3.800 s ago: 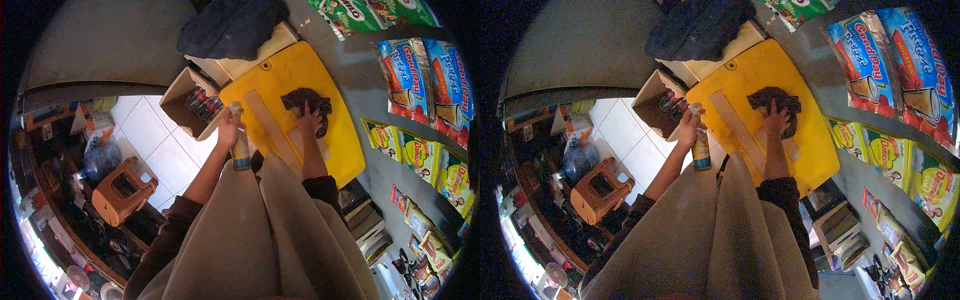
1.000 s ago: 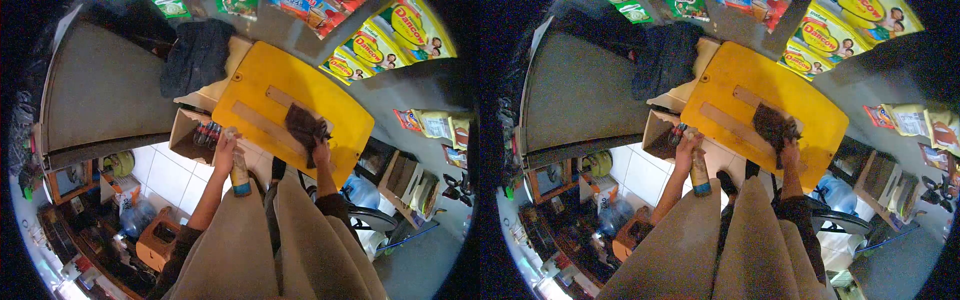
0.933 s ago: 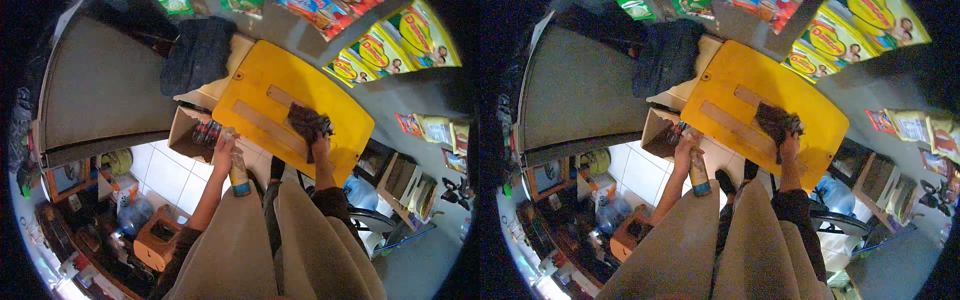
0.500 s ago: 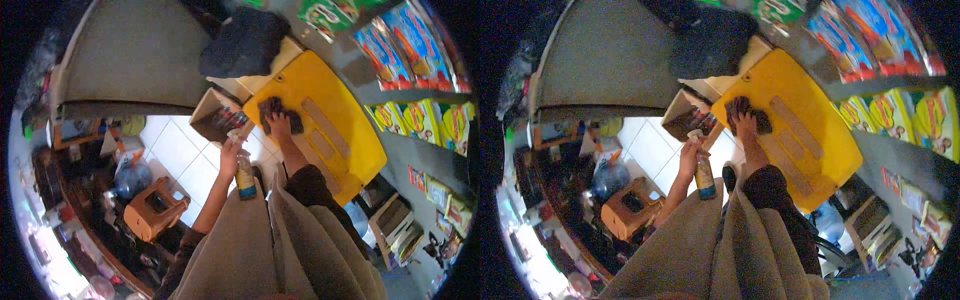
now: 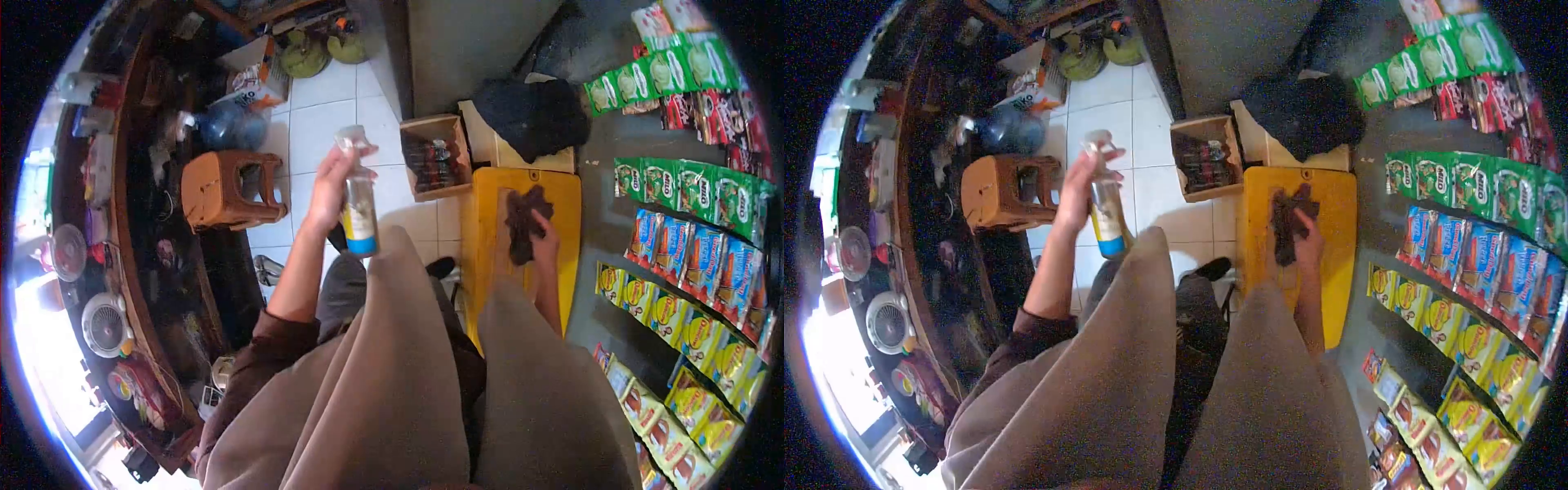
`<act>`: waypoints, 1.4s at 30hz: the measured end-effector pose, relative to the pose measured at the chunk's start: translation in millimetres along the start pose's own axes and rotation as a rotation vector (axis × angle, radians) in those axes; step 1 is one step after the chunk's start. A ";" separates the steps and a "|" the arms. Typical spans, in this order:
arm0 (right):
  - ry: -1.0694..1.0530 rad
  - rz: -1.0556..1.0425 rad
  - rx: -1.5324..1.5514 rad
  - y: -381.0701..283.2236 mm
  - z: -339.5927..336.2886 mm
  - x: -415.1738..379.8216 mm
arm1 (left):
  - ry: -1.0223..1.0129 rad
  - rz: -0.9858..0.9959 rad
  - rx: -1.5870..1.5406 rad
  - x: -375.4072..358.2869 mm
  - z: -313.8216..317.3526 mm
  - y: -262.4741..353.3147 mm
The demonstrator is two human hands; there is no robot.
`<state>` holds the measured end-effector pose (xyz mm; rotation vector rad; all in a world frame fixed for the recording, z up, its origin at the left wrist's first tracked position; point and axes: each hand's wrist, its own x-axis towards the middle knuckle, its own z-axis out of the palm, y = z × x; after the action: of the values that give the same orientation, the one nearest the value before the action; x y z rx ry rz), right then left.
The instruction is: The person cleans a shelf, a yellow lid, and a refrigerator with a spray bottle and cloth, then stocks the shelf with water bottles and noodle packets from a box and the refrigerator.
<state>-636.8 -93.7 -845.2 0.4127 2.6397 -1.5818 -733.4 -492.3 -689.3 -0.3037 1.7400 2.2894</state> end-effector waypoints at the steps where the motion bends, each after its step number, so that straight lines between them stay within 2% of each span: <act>1: -0.004 -0.047 -0.071 -29.8 -9.4 8.2 | -0.011 0.037 0.028 -0.4 -13.0 10.9; 2: 0.002 -0.060 -0.085 -62.9 -7.3 15.0 | -0.025 0.079 0.060 0.9 -26.0 22.0; 4: 0.340 -0.263 0.174 -127.2 15.7 25.9 | -0.040 0.118 0.053 5.8 -49.5 45.0; 8: 0.372 -0.189 0.244 -203.4 71.3 47.5 | -0.155 0.226 0.090 30.5 -99.7 89.2; 10: 0.419 -0.204 -0.181 -232.4 107.1 51.9 | -0.209 0.193 0.100 37.0 -124.1 114.0; 11: 0.424 -0.251 -0.278 -234.3 122.7 56.4 | -0.270 0.184 0.157 42.2 -140.9 120.3; 12: 0.446 -0.266 -0.276 -243.3 133.8 61.4 | -0.326 0.186 0.211 50.2 -156.2 125.7; 14: 0.462 -0.278 -0.466 -276.0 157.0 55.2 | -0.389 0.215 0.247 66.1 -180.4 143.9; 17: 0.509 -0.308 -0.390 -317.6 177.7 56.8 | -0.439 0.192 0.132 100.7 -203.2 164.5; 19: 0.536 -0.333 -0.370 -330.5 185.1 69.0 | -0.471 0.212 0.133 130.7 -199.1 180.5; 20: 0.551 -0.370 -0.267 -331.5 189.9 79.1 | -0.481 0.225 0.136 145.0 -191.2 188.7; 22: 0.564 -0.420 -0.183 -339.1 191.0 98.0 | -0.501 0.273 0.039 177.3 -161.2 200.8; 24: 0.462 -0.269 0.071 -352.6 197.1 116.7 | -0.598 0.243 -0.055 210.9 -132.6 216.4; 25: 0.479 -0.275 0.098 -372.6 198.7 122.9 | -0.606 0.257 -0.057 228.8 -120.3 221.1; 28: 0.579 -0.320 -0.051 -429.9 195.9 140.9 | -0.692 0.309 0.105 285.4 -93.0 233.7; 30: 0.654 -0.381 -0.024 -451.9 188.2 169.8 | -0.646 0.296 0.344 319.2 -76.9 249.0; 31: 0.722 -0.377 0.038 -466.1 186.5 180.0 | -0.589 0.380 0.485 330.0 -71.2 259.4; 32: 0.784 -0.358 0.102 -475.4 189.1 186.2 | -0.608 0.370 0.510 345.9 -67.1 256.7; 33: 0.807 -0.389 0.301 -486.7 193.0 201.3 | -0.543 0.494 0.705 367.1 -62.8 250.9; 34: 0.827 -0.388 0.312 -494.0 198.0 225.5 | -0.468 0.636 0.887 389.1 -57.8 250.0; 35: 0.913 -0.363 0.197 -500.1 207.7 257.3 | -0.498 0.637 0.903 414.9 -57.3 251.9; 36: 0.976 -0.341 0.069 -502.3 218.8 272.6 | -0.541 0.550 0.868 426.3 -64.4 248.2; 37: 0.906 -0.224 -0.241 -494.7 232.4 286.5 | -0.579 0.465 0.828 435.4 -70.1 248.2; 38: 0.824 -0.107 -0.542 -499.3 246.2 299.3 | -0.590 0.469 0.826 438.3 -76.3 256.3; 39: 0.861 0.031 -0.871 -504.8 267.6 309.1 | -0.602 0.440 0.743 437.0 -88.6 262.0; 40: 0.860 0.052 -0.871 -514.9 278.2 317.2 | -0.616 0.402 0.663 438.4 -101.6 266.5; 42: 0.730 -0.100 -0.830 -530.5 291.7 337.3 | -0.629 0.390 0.442 460.7 -122.8 260.3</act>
<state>-1122.1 -514.4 -584.7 0.9113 3.5276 -0.1987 -1251.3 -644.4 -628.4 0.8083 1.9682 1.8228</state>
